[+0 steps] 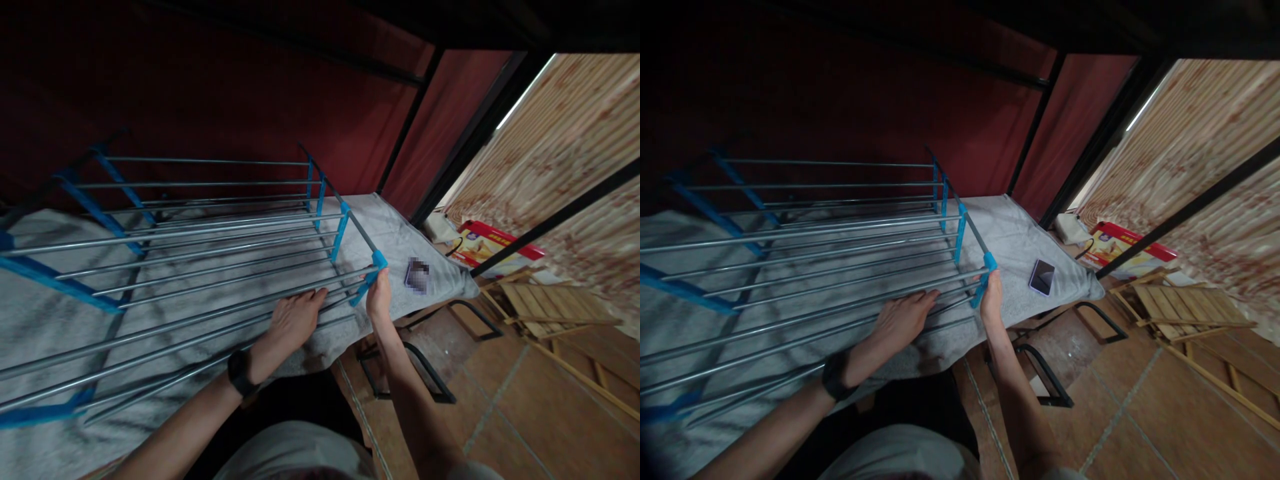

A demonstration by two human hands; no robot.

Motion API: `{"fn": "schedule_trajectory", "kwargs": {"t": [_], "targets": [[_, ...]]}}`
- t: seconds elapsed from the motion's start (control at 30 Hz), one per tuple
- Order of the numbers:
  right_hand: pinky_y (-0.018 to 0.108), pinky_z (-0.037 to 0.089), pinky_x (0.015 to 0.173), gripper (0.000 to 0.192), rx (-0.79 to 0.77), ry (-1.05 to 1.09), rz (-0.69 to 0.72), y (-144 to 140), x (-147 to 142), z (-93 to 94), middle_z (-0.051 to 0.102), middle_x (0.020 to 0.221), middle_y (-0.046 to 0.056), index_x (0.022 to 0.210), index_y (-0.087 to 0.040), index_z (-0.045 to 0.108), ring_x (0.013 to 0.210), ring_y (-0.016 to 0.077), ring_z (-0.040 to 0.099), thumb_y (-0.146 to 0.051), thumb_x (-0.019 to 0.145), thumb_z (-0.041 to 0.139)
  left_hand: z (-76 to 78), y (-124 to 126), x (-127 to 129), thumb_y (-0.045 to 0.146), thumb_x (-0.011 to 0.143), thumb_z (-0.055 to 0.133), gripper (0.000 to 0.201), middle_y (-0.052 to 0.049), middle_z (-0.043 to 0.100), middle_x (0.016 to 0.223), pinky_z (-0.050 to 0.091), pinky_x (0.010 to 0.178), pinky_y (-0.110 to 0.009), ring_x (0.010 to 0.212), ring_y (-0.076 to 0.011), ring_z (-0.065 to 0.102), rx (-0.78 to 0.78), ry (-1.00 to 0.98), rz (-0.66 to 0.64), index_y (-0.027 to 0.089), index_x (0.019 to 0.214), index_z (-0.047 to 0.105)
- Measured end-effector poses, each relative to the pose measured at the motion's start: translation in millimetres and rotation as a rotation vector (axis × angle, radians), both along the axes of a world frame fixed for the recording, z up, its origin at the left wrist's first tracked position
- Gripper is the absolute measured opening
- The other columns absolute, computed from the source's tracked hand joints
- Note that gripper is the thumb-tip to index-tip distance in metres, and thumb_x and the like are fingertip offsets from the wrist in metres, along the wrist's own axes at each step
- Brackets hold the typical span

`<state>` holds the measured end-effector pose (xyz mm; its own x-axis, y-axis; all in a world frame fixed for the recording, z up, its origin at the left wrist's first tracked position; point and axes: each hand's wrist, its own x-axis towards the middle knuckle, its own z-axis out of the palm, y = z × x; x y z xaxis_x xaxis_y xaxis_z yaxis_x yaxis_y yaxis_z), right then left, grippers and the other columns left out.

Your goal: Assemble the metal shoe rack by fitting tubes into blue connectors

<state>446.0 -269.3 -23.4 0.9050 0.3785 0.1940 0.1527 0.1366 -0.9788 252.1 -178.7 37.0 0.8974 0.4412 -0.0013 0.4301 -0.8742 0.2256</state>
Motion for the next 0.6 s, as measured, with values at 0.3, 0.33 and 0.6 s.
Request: {"fn": "schedule_trajectory", "kwargs": {"t": [0.3,0.33,0.6], "targets": [[0.034,0.048,0.070,0.071,0.023,0.038,-0.003,0.5,0.6,-1.6,0.062,0.068,0.002,0.072,-0.021,0.063,0.065,0.0167,0.054,-0.083,0.088,0.034,-1.3,-0.2,-0.4,0.023,0.103,0.036,0.040,-0.007,0.073,0.114,0.053,0.078,-0.033,0.095,-0.0230,0.072,0.021,-0.011,-0.005,0.028,0.139,0.054],[0.034,0.047,0.068,0.071,0.024,0.043,-0.006,0.6,0.6,-1.5,0.062,0.068,0.002,0.071,-0.021,0.063,0.064,0.0165,0.054,-0.083,0.088,0.034,-1.4,-0.2,-0.4,0.023,0.103,0.036,0.040,-0.007,0.073,0.114,0.053,0.078,-0.034,0.096,-0.0232,0.072,0.026,-0.015,-0.007,0.028,0.139,0.054],[0.033,0.047,0.066,0.070,0.043,0.050,0.030,-0.9,0.3,-2.6,0.062,0.067,0.002,0.071,-0.021,0.062,0.062,0.0155,0.054,-0.082,0.089,0.034,-4.1,0.4,0.6,0.021,0.102,0.039,0.038,-0.008,0.074,0.110,0.053,0.075,-0.033,0.095,-0.0233,0.072,0.020,-0.020,-0.014,0.026,0.136,0.056]]}}
